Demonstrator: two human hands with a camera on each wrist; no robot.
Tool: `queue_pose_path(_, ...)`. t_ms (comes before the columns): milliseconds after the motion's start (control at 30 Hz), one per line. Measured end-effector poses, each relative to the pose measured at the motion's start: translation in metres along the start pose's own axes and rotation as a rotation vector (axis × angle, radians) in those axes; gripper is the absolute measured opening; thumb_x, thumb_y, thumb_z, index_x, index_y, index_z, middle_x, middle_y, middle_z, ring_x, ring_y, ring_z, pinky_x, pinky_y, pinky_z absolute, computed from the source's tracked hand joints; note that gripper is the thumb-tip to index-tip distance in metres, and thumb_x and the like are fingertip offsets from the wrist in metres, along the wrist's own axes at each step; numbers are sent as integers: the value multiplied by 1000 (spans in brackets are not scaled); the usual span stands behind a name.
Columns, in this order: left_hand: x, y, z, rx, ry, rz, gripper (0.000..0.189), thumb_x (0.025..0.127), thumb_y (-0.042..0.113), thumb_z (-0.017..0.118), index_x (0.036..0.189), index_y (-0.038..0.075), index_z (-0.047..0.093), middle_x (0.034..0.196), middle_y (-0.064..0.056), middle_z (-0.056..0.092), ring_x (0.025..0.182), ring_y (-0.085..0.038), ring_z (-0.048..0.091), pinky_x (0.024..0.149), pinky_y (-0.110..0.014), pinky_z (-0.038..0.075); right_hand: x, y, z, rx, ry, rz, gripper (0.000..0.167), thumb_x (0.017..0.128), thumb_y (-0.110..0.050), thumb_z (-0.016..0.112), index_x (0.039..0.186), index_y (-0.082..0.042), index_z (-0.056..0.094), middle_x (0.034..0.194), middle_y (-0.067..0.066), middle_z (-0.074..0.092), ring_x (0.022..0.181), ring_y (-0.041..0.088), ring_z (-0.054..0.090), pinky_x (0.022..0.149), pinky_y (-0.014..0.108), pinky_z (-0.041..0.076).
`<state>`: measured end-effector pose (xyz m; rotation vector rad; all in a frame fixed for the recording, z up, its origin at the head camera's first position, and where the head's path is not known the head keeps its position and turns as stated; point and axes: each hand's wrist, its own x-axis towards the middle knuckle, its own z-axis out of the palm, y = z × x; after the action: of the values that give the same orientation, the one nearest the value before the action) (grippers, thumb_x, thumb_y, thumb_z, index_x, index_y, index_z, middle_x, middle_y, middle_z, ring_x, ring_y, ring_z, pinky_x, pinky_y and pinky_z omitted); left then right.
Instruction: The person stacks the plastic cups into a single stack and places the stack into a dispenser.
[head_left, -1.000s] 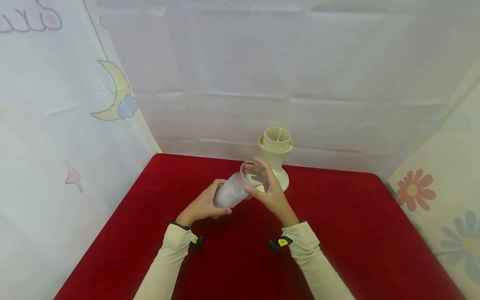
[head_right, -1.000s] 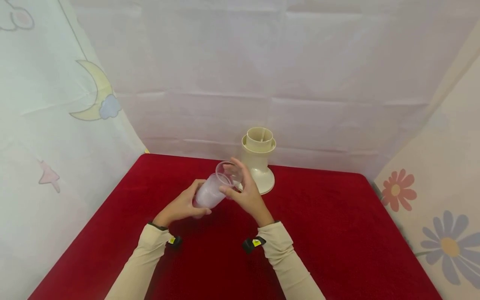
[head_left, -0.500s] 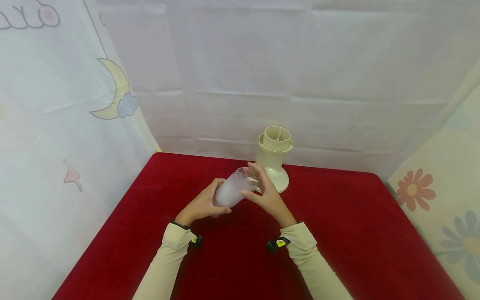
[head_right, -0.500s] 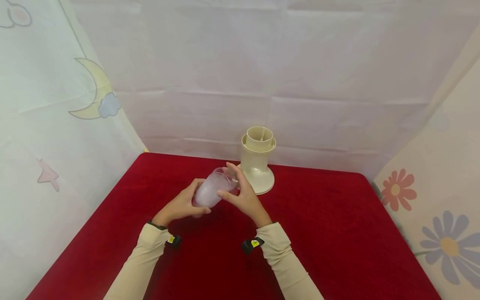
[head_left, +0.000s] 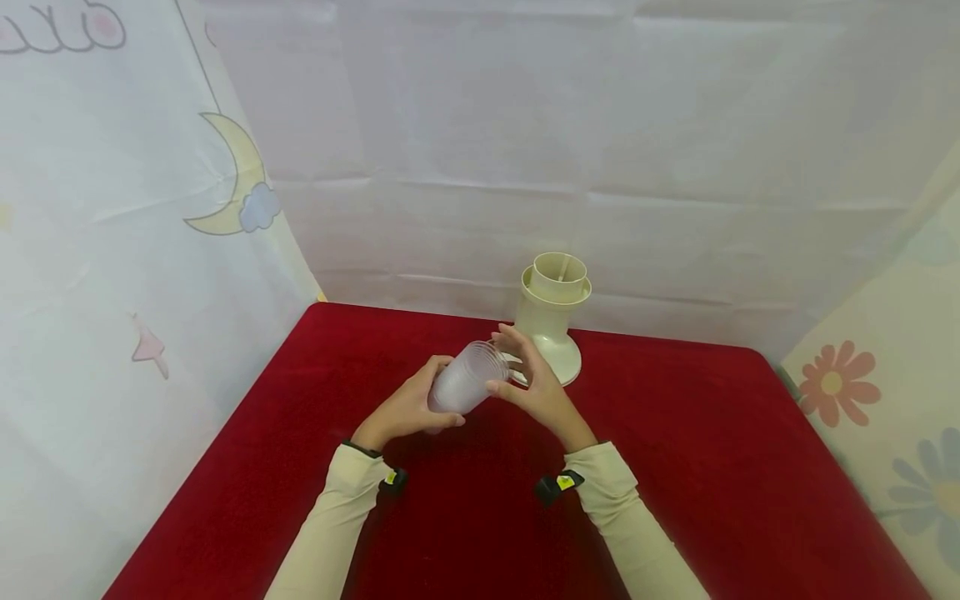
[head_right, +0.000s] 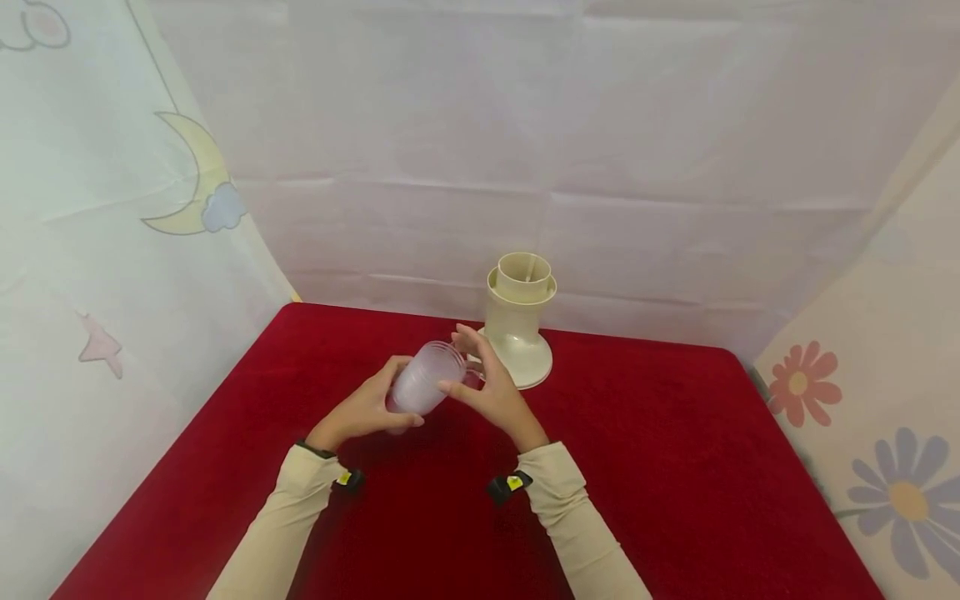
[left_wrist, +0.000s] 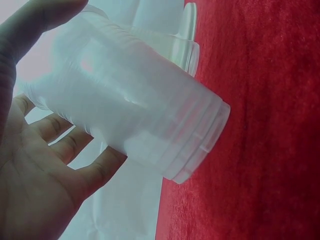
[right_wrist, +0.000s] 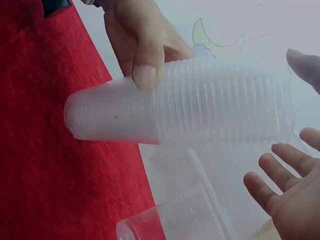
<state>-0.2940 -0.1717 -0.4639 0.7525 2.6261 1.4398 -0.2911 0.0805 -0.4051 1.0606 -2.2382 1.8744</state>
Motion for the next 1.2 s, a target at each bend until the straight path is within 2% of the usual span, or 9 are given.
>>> queue_pose_path(133, 0, 2, -1, -3, -2, 0, 88, 76, 31, 86, 145, 18, 33, 133, -4, 50, 112, -23, 55, 90, -44, 52, 1, -16, -2, 4, -7, -12, 79, 84, 8, 70, 150, 8, 26, 147, 29, 40, 136, 49, 37, 106, 65, 35)
queue_pose_path(333, 1, 6, -4, -16, 3, 14, 88, 75, 29, 87, 144, 17, 34, 133, -7, 50, 112, -25, 54, 91, -47, 51, 3, -21, -7, 3, 1, -27, 77, 87, 2, 70, 150, 8, 26, 148, 29, 39, 136, 51, 35, 105, 68, 32)
queue_pose_path(567, 2, 4, -4, -6, -3, 12, 87, 75, 29, 87, 144, 17, 34, 133, -6, 50, 112, -24, 55, 91, -44, 51, 4, -22, -11, -32, 14, -28, 76, 86, 8, 66, 150, 7, 26, 148, 30, 40, 136, 51, 36, 106, 67, 34)
queue_pose_path(867, 0, 1, -2, -8, -1, -2, 88, 75, 30, 87, 144, 17, 34, 134, -6, 50, 114, -25, 54, 92, -47, 50, 4, 14, -21, -36, 49, -34, 76, 88, 8, 66, 153, -3, 28, 150, 22, 41, 138, 41, 38, 108, 62, 35)
queue_pose_path(1000, 0, 2, -3, -9, 4, 8, 88, 75, 30, 87, 144, 16, 34, 135, -7, 50, 115, -25, 53, 92, -48, 50, 5, 16, -27, -21, 72, -21, 74, 90, 1, 66, 153, -4, 28, 150, 17, 42, 139, 38, 38, 109, 61, 33)
queue_pose_path(1133, 0, 2, -3, -14, 4, 18, 87, 76, 31, 86, 144, 14, 35, 134, -8, 50, 114, -26, 54, 93, -48, 50, 6, 16, -32, -14, 90, -3, 73, 91, 2, 65, 153, -2, 27, 149, 17, 42, 139, 39, 37, 109, 63, 31)
queue_pose_path(1200, 0, 2, -3, -16, 1, 16, 87, 75, 30, 87, 143, 15, 35, 134, -7, 50, 114, -25, 54, 93, -48, 50, 6, 16, -34, -25, 95, 12, 74, 91, 5, 64, 154, -1, 26, 149, 19, 41, 140, 40, 36, 110, 58, 33)
